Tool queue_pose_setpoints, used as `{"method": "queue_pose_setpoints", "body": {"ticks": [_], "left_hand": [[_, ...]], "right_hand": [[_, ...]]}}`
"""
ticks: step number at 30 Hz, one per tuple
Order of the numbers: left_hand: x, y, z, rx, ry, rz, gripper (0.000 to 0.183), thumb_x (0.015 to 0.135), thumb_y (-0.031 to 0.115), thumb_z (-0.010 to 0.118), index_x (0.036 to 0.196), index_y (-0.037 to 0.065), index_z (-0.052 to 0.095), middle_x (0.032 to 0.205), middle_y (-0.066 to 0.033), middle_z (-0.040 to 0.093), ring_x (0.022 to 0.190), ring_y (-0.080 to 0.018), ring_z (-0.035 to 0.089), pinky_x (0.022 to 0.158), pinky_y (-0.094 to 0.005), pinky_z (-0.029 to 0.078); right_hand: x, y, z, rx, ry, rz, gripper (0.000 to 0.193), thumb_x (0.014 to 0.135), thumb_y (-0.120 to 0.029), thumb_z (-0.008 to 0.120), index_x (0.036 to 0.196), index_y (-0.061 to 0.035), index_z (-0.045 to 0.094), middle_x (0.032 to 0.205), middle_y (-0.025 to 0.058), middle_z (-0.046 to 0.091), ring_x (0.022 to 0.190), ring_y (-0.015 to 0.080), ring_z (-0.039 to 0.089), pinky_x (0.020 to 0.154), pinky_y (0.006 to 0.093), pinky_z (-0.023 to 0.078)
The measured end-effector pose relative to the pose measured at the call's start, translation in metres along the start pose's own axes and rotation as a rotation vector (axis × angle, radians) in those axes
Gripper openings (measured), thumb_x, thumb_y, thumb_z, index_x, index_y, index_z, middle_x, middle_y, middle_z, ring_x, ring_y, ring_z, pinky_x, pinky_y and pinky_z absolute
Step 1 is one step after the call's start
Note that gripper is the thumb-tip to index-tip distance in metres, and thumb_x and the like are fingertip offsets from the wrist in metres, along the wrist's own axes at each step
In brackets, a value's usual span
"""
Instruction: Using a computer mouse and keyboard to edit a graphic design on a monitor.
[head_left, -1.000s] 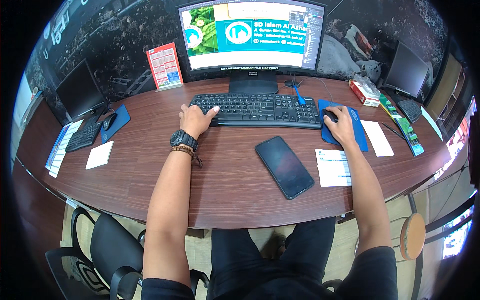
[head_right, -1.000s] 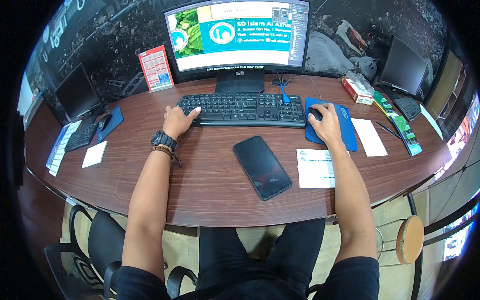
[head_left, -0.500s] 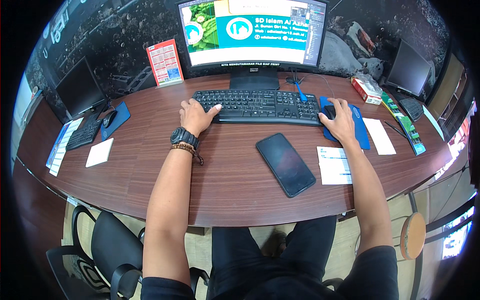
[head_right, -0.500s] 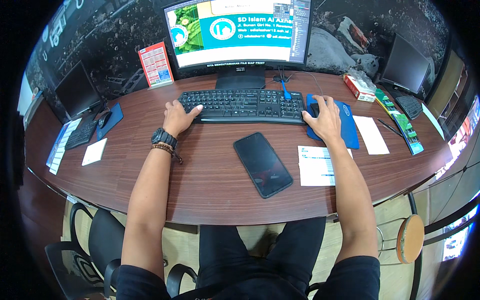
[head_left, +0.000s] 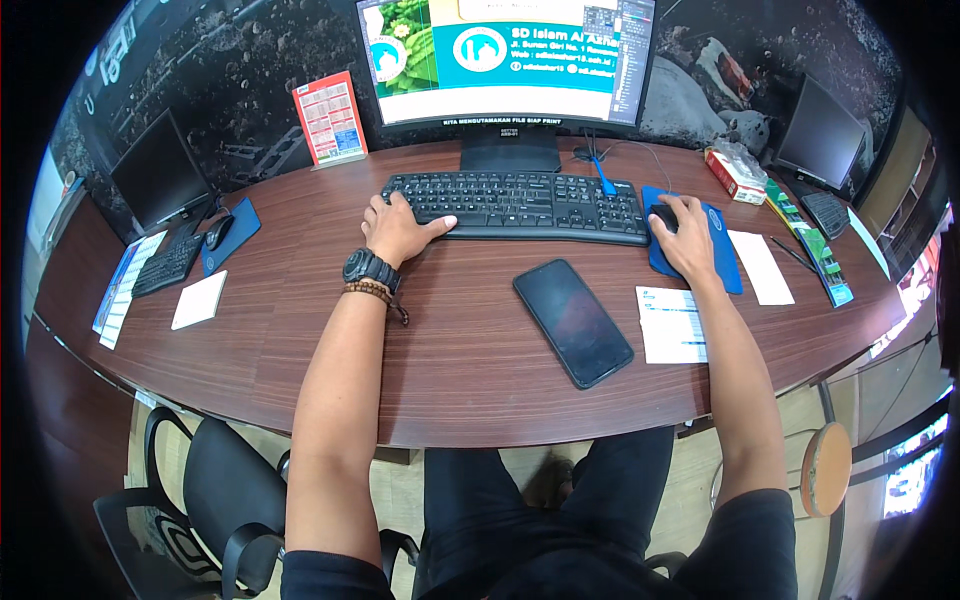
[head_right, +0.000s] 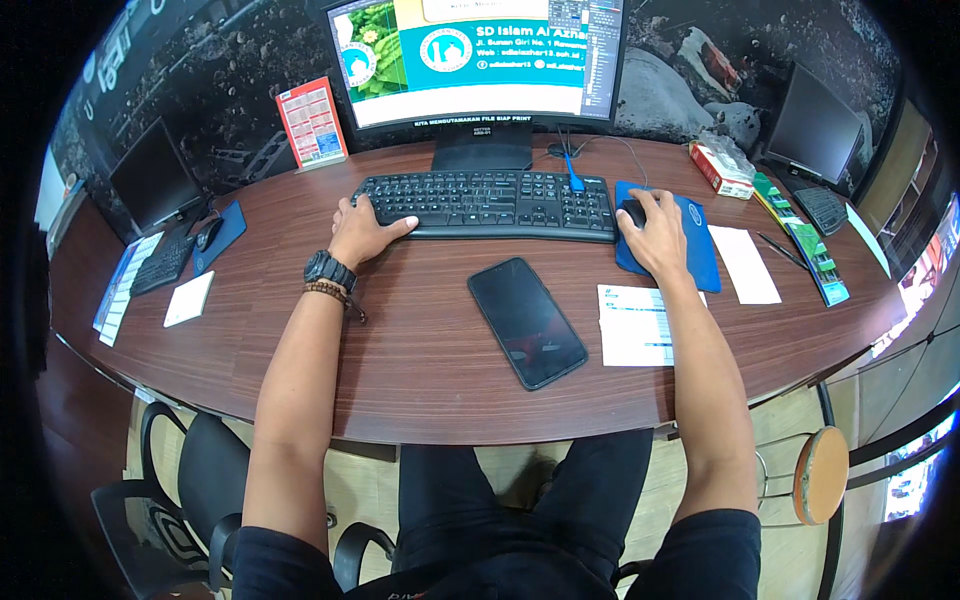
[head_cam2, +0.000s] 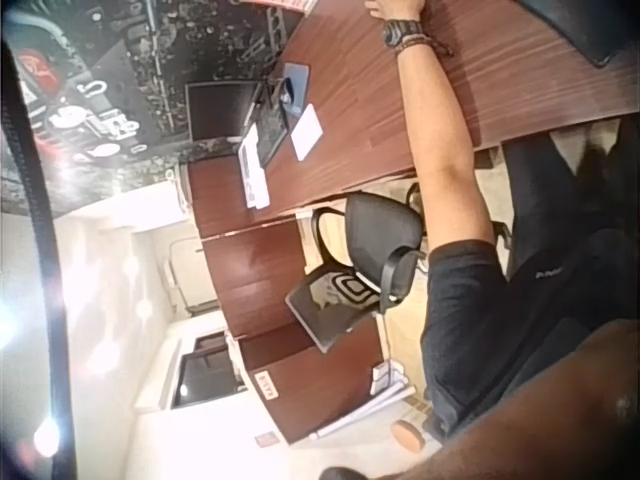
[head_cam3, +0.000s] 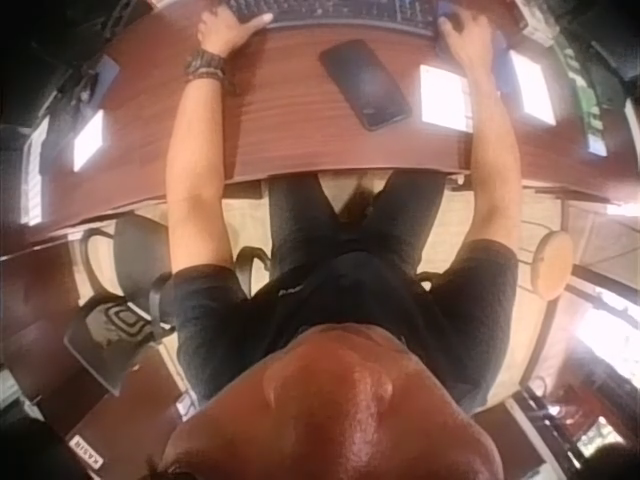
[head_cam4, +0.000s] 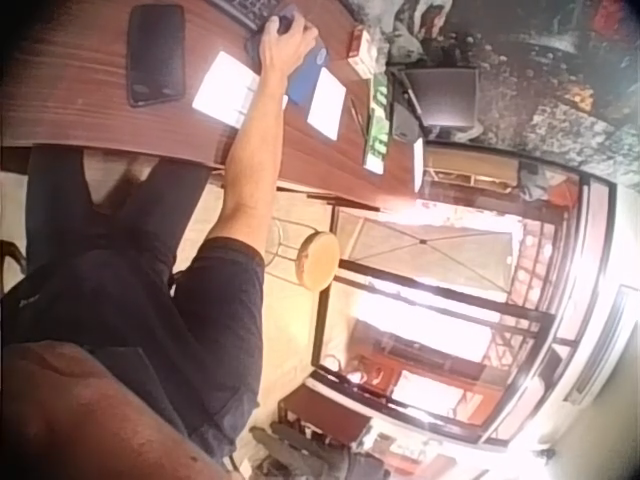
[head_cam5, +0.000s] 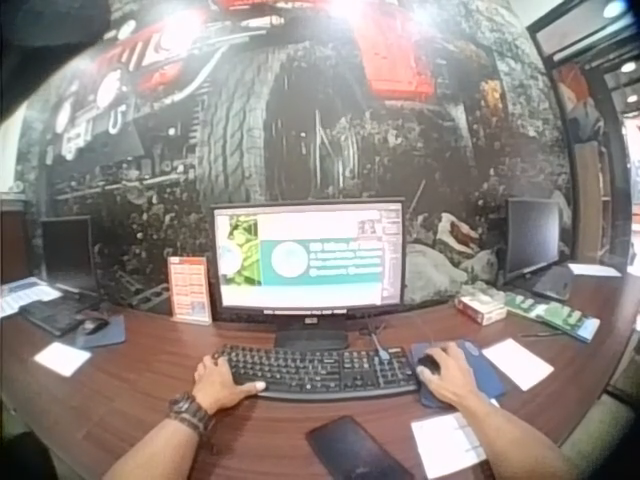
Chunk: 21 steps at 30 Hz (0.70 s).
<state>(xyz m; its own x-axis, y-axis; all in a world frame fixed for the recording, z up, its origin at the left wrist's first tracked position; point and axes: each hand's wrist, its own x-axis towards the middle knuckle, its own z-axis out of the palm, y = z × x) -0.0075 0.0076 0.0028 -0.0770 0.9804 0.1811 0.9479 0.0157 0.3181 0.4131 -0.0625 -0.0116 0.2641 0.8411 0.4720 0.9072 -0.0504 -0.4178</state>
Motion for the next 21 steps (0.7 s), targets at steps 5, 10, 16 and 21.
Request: {"method": "queue_pose_setpoints", "body": {"ticks": [5,10,16,21], "left_hand": [[0.001,0.003,0.002,0.006,0.005,0.008,0.111,0.071,0.073,0.076,0.138,-0.011,0.046,0.14,-0.0336,0.041,0.132,-0.0504,0.04,0.109,-0.0557,0.037],[0.001,0.002,-0.003,-0.006,-0.008,0.009,0.111,0.071,0.073,0.076,0.138,-0.011,0.047,0.14,-0.0335,0.041,0.133,-0.0504,0.039,0.109,-0.055,0.037],[-0.001,0.001,-0.002,0.002,0.01,0.003,0.109,0.072,0.07,0.077,0.139,-0.01,0.046,0.142,-0.034,0.04,0.134,-0.0507,0.038,0.11,-0.0555,0.036],[-0.004,0.005,-0.002,-0.014,0.007,0.005,0.109,0.072,0.07,0.077,0.14,-0.009,0.044,0.143,-0.0336,0.039,0.135,-0.0503,0.037,0.111,-0.0563,0.034]], "right_hand": [[0.0,0.001,-0.001,0.018,0.036,-0.082,0.039,0.088,-0.029,0.066,0.124,-0.0138,0.068,0.134,0.016,0.054,0.133,0.0348,0.046,0.109,0.0461,0.041],[0.001,-0.022,-0.006,0.056,-0.013,-0.474,0.032,0.089,-0.017,0.063,0.12,-0.0118,0.069,0.135,0.0189,0.053,0.14,0.0404,0.038,0.114,0.0481,0.034],[-0.016,-0.077,-0.008,0.048,-0.284,-0.628,0.031,0.096,-0.026,0.062,0.124,-0.0147,0.069,0.141,0.0191,0.049,0.144,0.0411,0.03,0.119,0.0497,0.029],[-0.018,-0.082,0.006,-0.098,-0.306,-0.623,0.034,0.1,-0.035,0.055,0.126,-0.0172,0.068,0.145,0.018,0.045,0.147,0.0422,0.024,0.119,0.0552,0.025]]}}
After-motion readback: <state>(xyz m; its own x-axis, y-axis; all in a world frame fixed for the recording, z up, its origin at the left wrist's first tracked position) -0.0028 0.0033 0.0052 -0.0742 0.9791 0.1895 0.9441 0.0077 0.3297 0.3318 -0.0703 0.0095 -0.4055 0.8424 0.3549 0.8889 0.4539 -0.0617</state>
